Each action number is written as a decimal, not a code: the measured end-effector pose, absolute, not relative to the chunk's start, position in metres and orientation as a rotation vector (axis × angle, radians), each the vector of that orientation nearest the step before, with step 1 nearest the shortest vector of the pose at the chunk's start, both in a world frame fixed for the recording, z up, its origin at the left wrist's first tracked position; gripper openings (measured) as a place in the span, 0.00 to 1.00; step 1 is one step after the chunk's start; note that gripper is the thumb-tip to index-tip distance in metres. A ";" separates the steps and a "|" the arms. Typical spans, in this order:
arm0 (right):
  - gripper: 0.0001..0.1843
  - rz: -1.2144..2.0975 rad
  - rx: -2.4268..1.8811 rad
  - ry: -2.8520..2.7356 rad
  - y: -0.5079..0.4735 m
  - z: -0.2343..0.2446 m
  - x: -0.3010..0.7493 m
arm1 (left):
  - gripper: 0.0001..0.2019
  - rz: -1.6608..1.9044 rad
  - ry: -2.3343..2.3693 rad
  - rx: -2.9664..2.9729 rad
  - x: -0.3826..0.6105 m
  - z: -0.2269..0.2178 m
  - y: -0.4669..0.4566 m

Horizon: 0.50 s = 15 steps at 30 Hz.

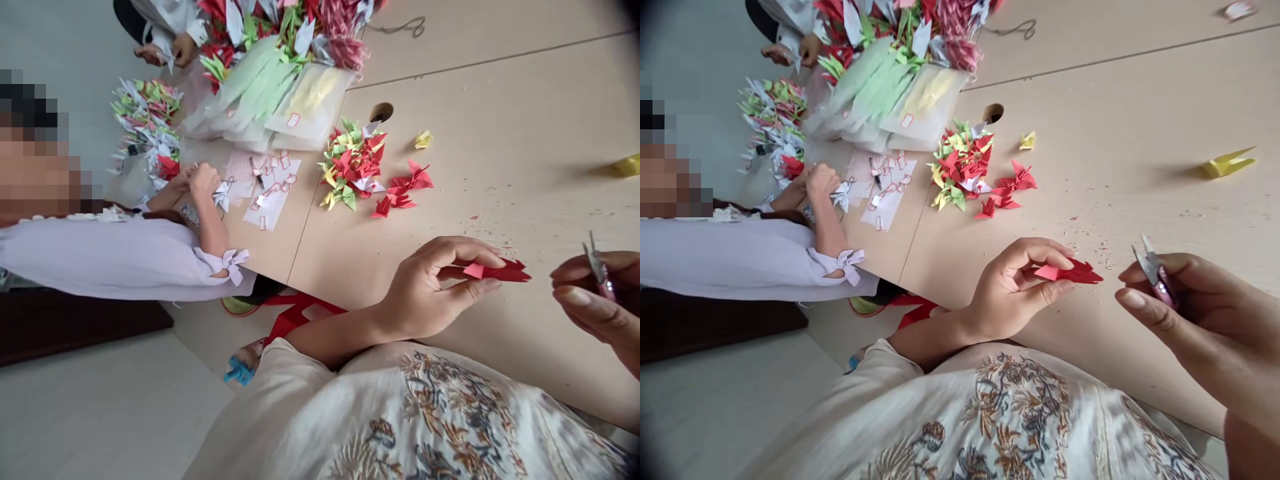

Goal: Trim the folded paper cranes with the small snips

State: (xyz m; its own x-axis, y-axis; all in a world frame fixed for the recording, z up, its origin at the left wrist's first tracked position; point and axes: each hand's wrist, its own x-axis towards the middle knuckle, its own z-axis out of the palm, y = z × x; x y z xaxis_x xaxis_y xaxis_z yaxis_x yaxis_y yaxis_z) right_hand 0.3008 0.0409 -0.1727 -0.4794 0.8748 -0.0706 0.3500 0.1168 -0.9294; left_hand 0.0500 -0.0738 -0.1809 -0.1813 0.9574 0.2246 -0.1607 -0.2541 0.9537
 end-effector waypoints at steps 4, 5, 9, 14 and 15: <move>0.40 1.444 -1.162 -1.930 0.047 -0.174 0.287 | 0.06 1.597 1.106 1.186 0.052 -0.180 -0.081; 0.40 1.441 -1.169 -1.937 0.047 -0.175 0.286 | 0.06 1.619 1.127 1.215 0.052 -0.180 -0.082; 0.37 1.367 -1.218 -1.985 0.044 -0.184 0.292 | 0.02 1.666 1.245 1.333 0.050 -0.176 -0.091; 0.35 1.381 -1.182 -2.095 0.033 -0.190 0.296 | 0.04 1.622 1.360 1.318 0.044 -0.165 -0.105; 0.35 1.391 -1.168 -2.119 0.031 -0.189 0.295 | 0.05 1.591 1.386 1.288 0.044 -0.163 -0.107</move>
State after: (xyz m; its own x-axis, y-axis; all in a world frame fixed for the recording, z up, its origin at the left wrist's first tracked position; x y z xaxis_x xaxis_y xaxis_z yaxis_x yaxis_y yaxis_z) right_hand 0.2951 0.0310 -0.1890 -0.5994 0.7874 -0.1438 0.4448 0.1783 -0.8777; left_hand 0.0436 -0.1068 -0.1626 -0.2994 0.9207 0.2503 0.1220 -0.2233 0.9671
